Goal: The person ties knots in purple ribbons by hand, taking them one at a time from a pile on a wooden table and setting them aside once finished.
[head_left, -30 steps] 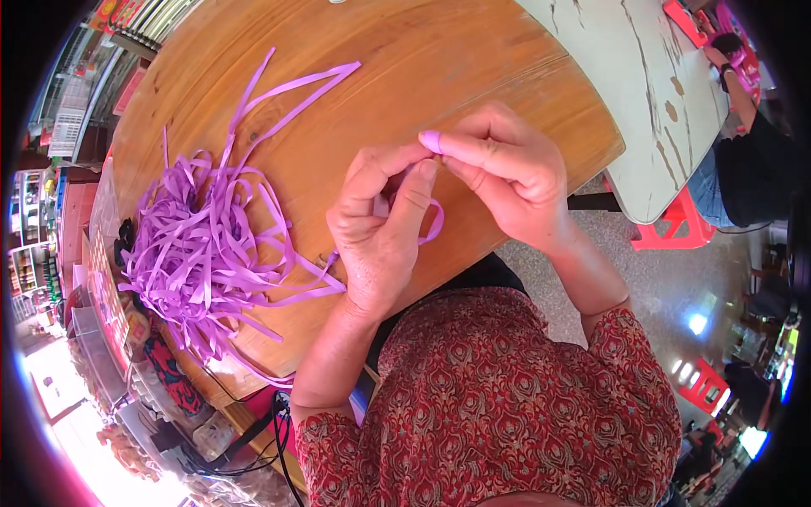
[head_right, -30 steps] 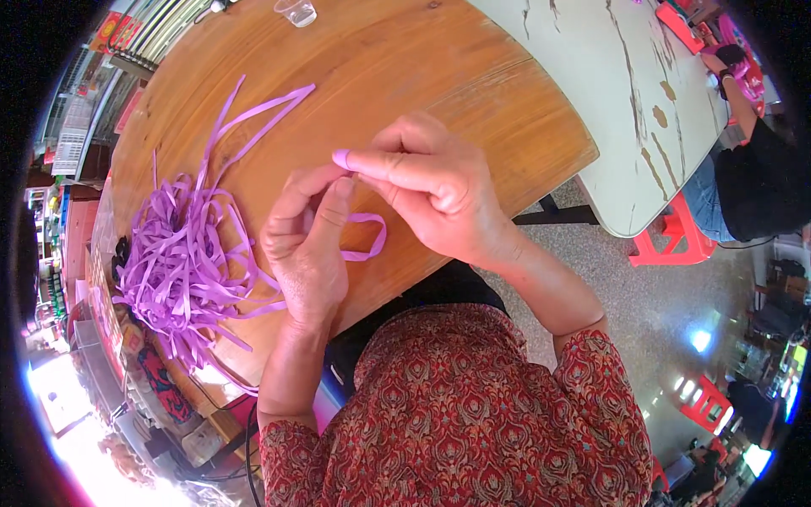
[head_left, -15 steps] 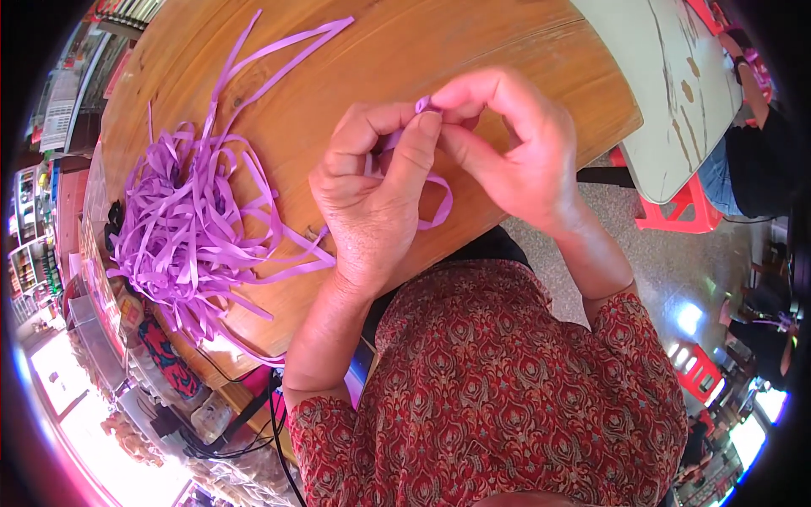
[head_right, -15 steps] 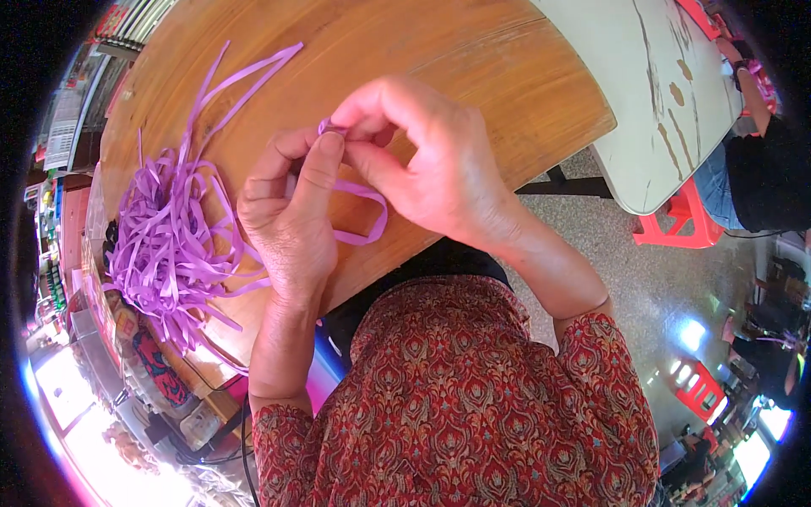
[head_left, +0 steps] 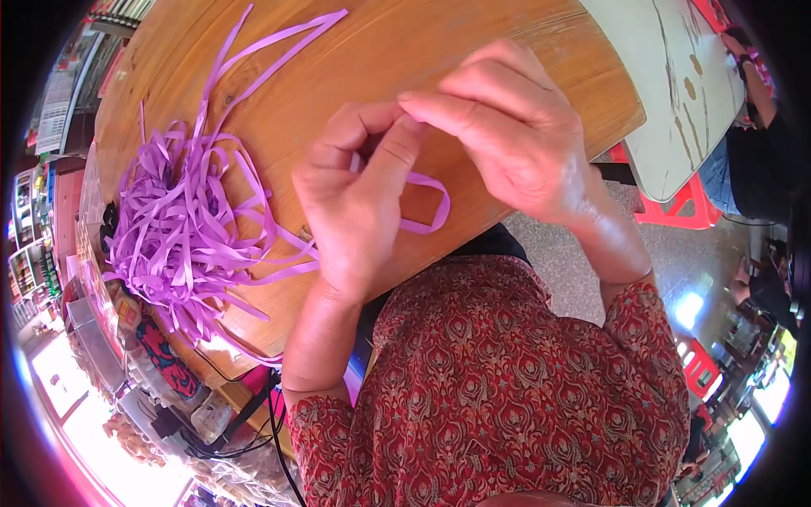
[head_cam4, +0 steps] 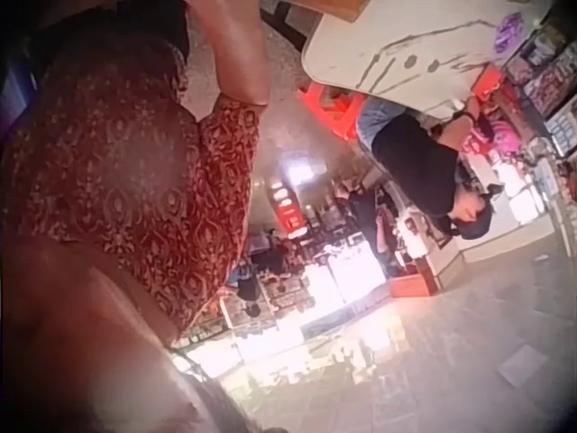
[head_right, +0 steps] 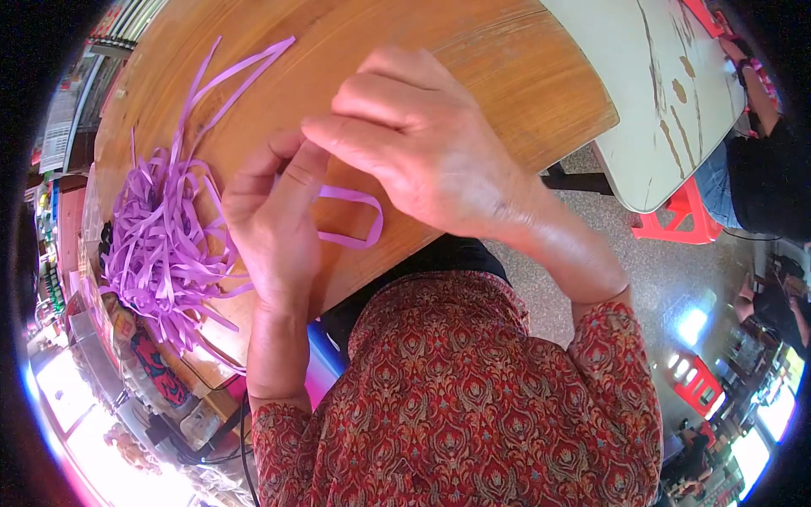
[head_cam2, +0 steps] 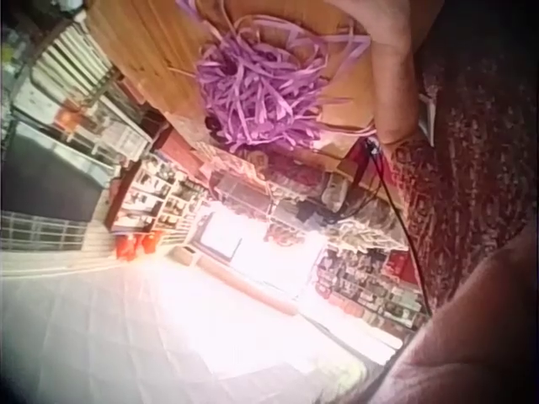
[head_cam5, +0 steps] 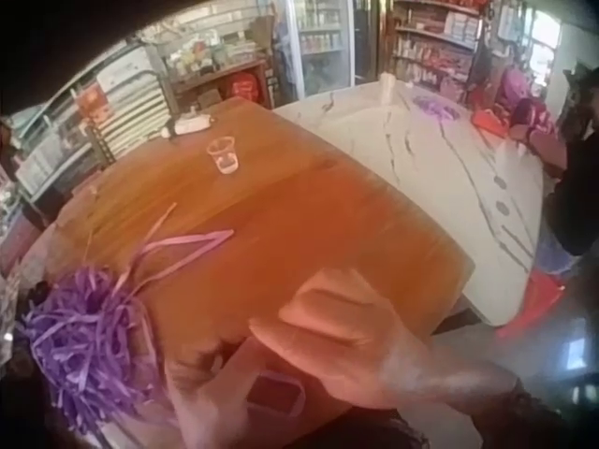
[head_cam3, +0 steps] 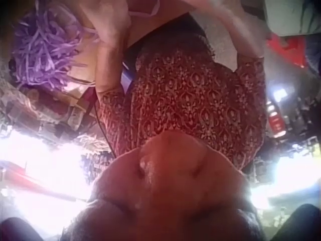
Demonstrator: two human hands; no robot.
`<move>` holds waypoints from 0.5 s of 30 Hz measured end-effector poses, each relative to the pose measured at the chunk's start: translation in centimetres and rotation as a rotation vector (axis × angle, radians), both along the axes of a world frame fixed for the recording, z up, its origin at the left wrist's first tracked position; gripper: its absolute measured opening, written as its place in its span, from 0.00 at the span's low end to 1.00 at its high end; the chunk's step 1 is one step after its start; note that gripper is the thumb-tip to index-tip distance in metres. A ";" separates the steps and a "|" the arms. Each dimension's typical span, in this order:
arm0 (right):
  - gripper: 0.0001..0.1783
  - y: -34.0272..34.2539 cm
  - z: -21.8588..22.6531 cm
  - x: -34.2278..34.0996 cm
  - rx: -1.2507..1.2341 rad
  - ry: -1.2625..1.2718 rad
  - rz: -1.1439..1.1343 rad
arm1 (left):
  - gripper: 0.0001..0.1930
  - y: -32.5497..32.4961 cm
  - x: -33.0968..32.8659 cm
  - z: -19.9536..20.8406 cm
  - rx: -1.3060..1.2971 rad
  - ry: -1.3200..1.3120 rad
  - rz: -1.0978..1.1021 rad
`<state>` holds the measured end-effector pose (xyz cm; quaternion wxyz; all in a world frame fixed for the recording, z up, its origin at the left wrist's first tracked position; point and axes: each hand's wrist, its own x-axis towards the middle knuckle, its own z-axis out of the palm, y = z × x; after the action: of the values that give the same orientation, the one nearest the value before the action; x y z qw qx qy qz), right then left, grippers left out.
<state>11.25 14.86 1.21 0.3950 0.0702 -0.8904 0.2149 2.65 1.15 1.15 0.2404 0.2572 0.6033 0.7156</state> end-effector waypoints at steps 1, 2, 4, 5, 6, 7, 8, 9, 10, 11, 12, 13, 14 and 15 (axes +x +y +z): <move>0.17 0.4 0.2 -0.2 -0.004 -0.003 0.002 | 0.03 -0.2 -0.4 0.1 -0.004 -0.003 0.002; 0.19 0.9 0.5 -0.2 0.067 -0.036 0.093 | 0.03 -0.4 -1.1 0.2 -0.080 -0.108 -0.071; 0.21 2.0 0.8 -0.4 0.134 -0.070 0.186 | 0.04 -0.6 -1.9 0.0 -0.159 -0.218 -0.142; 0.20 2.5 0.9 -0.5 0.190 -0.068 0.257 | 0.04 -0.7 -2.1 -0.2 -0.145 -0.305 -0.197; 0.18 2.9 1.0 -0.6 0.247 -0.065 0.327 | 0.05 -0.7 -2.3 -0.4 -0.130 -0.394 -0.252; 0.18 3.2 1.3 -0.6 0.243 -0.067 0.327 | 0.05 -0.6 -2.3 -0.5 -0.132 -0.397 -0.252; 0.15 3.5 1.5 -0.6 0.276 -0.038 0.328 | 0.05 -0.5 -2.4 -0.6 -0.086 -0.456 -0.300; 0.11 3.8 1.9 -0.5 0.309 -0.008 0.330 | 0.04 -0.4 -2.4 -0.6 -0.039 -0.514 -0.348; 0.11 3.9 2.9 -0.5 0.305 -0.004 0.337 | 0.04 -0.5 -2.6 -0.7 -0.042 -0.513 -0.340; 0.14 3.9 4.2 -0.4 0.224 -0.111 0.330 | 0.05 -0.6 -2.7 -0.7 -0.035 -0.515 -0.336; 0.18 3.9 4.8 -0.3 0.143 -0.217 0.325 | 0.06 -0.7 -2.7 -0.8 -0.028 -0.517 -0.330; 0.18 4.7 3.9 -1.0 0.140 -0.218 0.318 | 0.06 -0.5 -2.6 -0.8 -0.031 -0.519 -0.336; 0.16 6.2 2.3 -2.3 0.408 0.081 0.277 | 0.06 0.0 -2.2 -0.5 -0.026 -0.503 -0.282; 0.15 6.9 1.0 -3.1 0.671 0.386 0.239 | 0.06 0.2 -2.0 -0.4 -0.022 -0.485 -0.217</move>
<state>8.14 21.74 2.17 0.4824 0.3373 -0.8061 -0.0604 0.65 1.39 0.76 0.4560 0.1387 0.5048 0.7197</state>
